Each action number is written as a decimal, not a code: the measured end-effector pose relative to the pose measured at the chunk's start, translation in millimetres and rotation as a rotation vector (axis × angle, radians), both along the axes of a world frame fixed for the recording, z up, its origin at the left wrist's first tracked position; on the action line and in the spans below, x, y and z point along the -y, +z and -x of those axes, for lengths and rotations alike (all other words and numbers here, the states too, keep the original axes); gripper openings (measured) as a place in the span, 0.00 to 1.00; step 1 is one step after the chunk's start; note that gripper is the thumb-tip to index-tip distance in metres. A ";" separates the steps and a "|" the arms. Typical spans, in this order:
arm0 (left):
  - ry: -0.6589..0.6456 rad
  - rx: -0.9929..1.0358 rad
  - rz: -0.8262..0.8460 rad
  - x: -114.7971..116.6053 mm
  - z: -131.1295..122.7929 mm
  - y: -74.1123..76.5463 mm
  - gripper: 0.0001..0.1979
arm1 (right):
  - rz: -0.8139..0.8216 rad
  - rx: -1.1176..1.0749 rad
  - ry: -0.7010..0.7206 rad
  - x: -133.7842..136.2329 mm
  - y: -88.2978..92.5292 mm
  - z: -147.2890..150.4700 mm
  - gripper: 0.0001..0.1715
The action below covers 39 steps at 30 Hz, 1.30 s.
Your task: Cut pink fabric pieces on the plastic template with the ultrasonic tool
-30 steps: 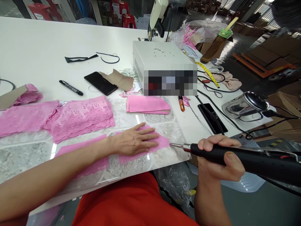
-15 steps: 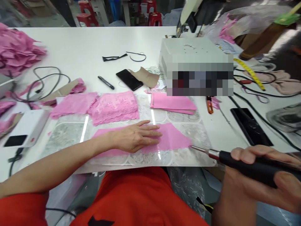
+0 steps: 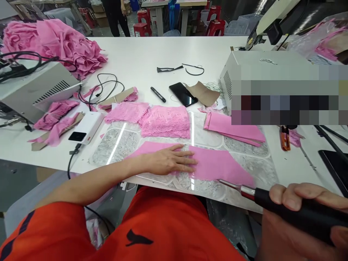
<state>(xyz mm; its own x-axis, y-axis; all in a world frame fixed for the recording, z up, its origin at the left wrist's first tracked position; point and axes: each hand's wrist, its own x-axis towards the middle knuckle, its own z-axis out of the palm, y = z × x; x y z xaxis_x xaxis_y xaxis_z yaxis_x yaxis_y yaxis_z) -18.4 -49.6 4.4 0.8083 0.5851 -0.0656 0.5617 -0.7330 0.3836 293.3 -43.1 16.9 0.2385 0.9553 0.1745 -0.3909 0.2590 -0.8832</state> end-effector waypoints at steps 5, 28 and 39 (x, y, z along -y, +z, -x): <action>0.007 0.032 0.005 1.2 0.4 -1.6 0.26 | -0.153 0.049 0.089 5.0 11.8 33.9 0.13; -0.027 -0.030 -0.030 1.1 0.1 -4.7 0.25 | -0.177 0.017 0.341 11.8 6.3 70.8 0.11; -0.043 0.015 -0.087 1.4 -0.6 -6.0 0.24 | -0.163 0.051 0.364 17.1 8.4 69.3 0.11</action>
